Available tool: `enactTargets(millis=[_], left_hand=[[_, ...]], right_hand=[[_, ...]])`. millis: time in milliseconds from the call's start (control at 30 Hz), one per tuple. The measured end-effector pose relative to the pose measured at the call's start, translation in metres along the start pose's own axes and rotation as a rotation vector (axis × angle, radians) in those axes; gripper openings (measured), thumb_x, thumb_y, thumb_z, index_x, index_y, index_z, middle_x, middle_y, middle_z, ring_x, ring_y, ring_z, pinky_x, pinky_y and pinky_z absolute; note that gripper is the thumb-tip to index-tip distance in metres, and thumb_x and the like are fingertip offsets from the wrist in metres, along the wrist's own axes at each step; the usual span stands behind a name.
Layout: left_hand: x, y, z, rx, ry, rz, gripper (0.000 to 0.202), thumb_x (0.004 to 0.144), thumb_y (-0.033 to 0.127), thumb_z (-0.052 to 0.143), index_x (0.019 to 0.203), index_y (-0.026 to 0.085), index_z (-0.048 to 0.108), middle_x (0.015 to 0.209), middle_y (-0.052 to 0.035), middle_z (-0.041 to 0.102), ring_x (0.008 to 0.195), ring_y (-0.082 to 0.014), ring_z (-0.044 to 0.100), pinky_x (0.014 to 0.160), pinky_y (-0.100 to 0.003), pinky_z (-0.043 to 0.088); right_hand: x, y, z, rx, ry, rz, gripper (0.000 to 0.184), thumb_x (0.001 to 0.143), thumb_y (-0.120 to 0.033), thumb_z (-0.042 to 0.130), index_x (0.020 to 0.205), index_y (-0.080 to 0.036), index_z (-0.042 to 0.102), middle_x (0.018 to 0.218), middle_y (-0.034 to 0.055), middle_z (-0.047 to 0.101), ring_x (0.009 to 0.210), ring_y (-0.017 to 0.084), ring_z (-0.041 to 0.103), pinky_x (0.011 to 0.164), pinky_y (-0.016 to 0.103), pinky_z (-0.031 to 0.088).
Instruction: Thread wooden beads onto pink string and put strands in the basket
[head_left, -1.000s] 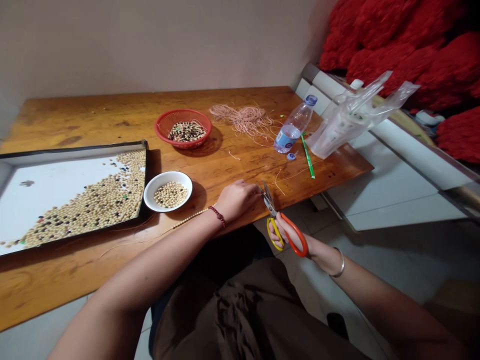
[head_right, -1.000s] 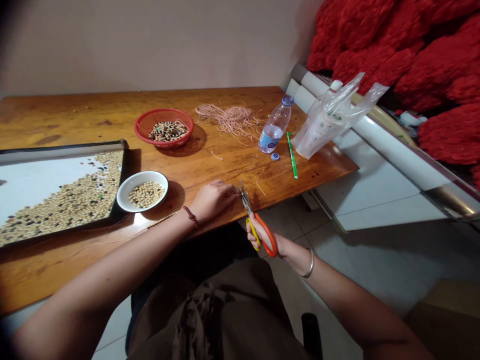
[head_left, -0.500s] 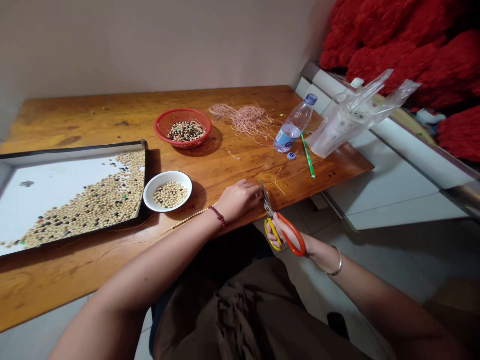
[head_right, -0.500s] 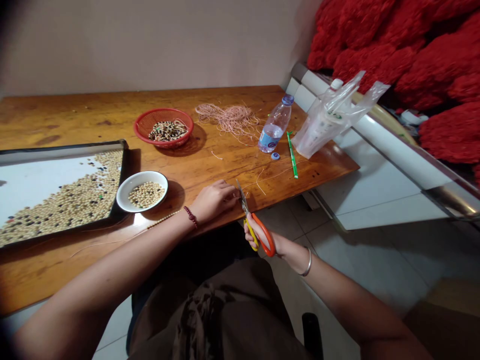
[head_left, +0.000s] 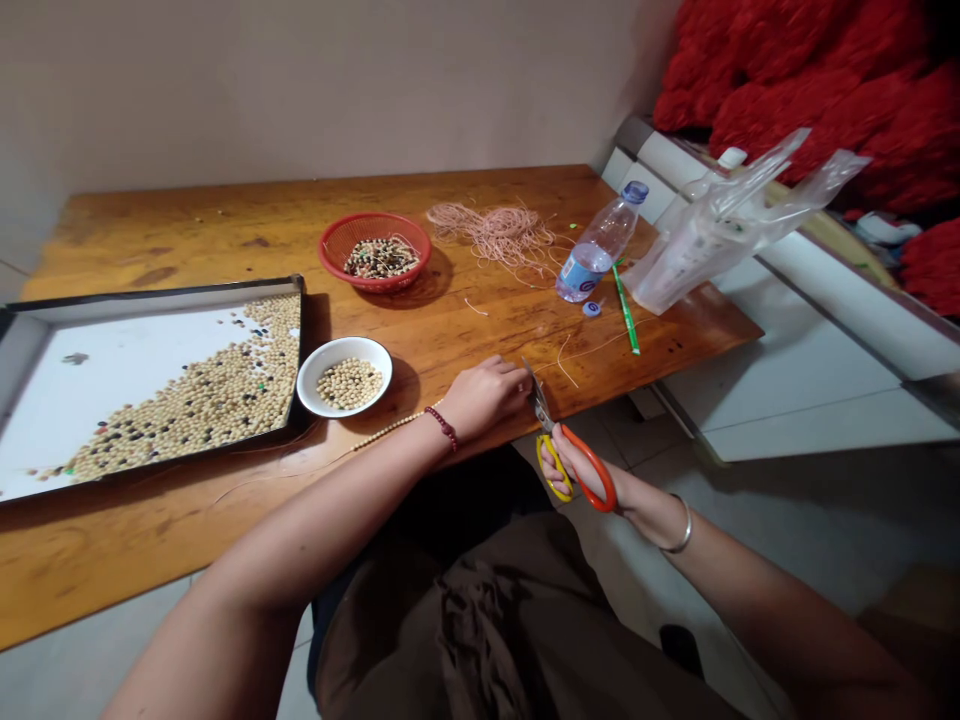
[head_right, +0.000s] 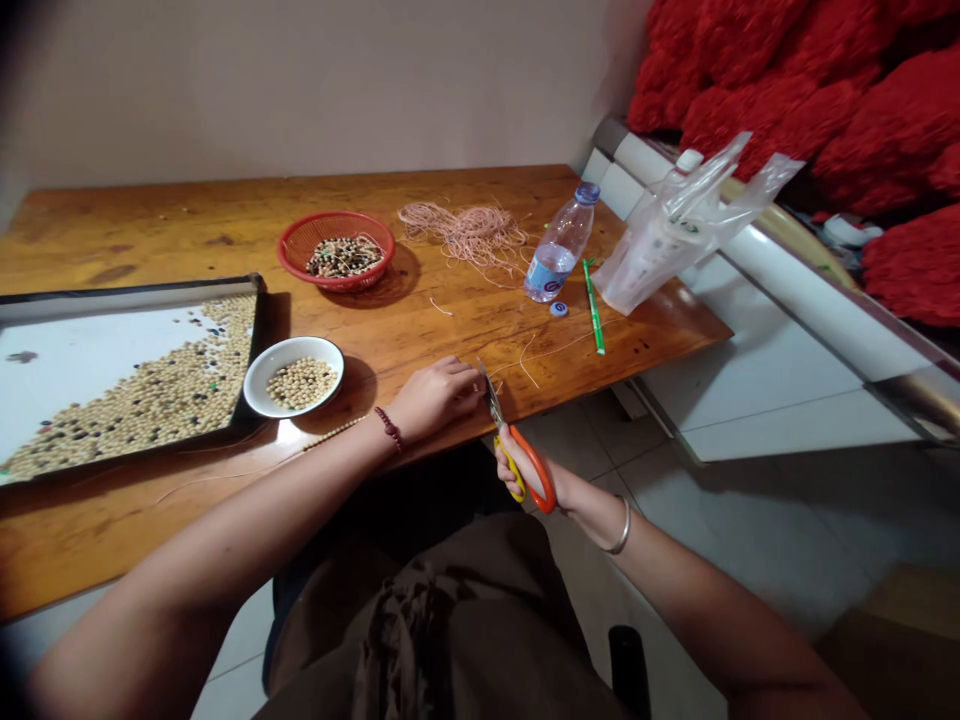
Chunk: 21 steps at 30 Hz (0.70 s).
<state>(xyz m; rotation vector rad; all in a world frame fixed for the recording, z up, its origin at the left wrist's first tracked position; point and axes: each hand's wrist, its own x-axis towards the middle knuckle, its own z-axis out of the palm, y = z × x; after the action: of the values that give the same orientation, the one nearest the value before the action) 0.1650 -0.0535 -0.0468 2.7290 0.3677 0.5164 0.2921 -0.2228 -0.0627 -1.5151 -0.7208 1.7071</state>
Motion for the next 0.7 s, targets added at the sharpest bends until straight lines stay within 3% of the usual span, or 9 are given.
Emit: enactTargets(millis=[433,700], left_hand=[[0.0007,0.0018,0.0016,0.013,-0.015,0.001,0.01,0.089,0.022,0.05,0.084,0.019,0.058,0.079,-0.0037,0.06,0.08,-0.0177,0.05,0.069,-0.027,0.04],[0.0013,0.0011,0.0007,-0.01,-0.009,0.009,0.008,0.088,0.021,0.051,0.082,0.019,0.057,0.078,-0.0024,0.061,0.078,-0.0174,0.05,0.068,-0.027,0.039]], right_hand=[[-0.0002,-0.0027,0.0094,0.052,0.033,0.059,0.065,0.073,-0.085,0.027,0.064,-0.021,0.032,0.05,-0.0067,0.03,0.04,0.007,0.027,0.042,0.02,0.021],[0.0034,0.0013,0.0075,0.106,0.015,0.066,0.063,0.075,-0.083,0.03,0.064,-0.02,0.033,0.051,-0.0063,0.03,0.041,0.007,0.027,0.042,0.02,0.023]])
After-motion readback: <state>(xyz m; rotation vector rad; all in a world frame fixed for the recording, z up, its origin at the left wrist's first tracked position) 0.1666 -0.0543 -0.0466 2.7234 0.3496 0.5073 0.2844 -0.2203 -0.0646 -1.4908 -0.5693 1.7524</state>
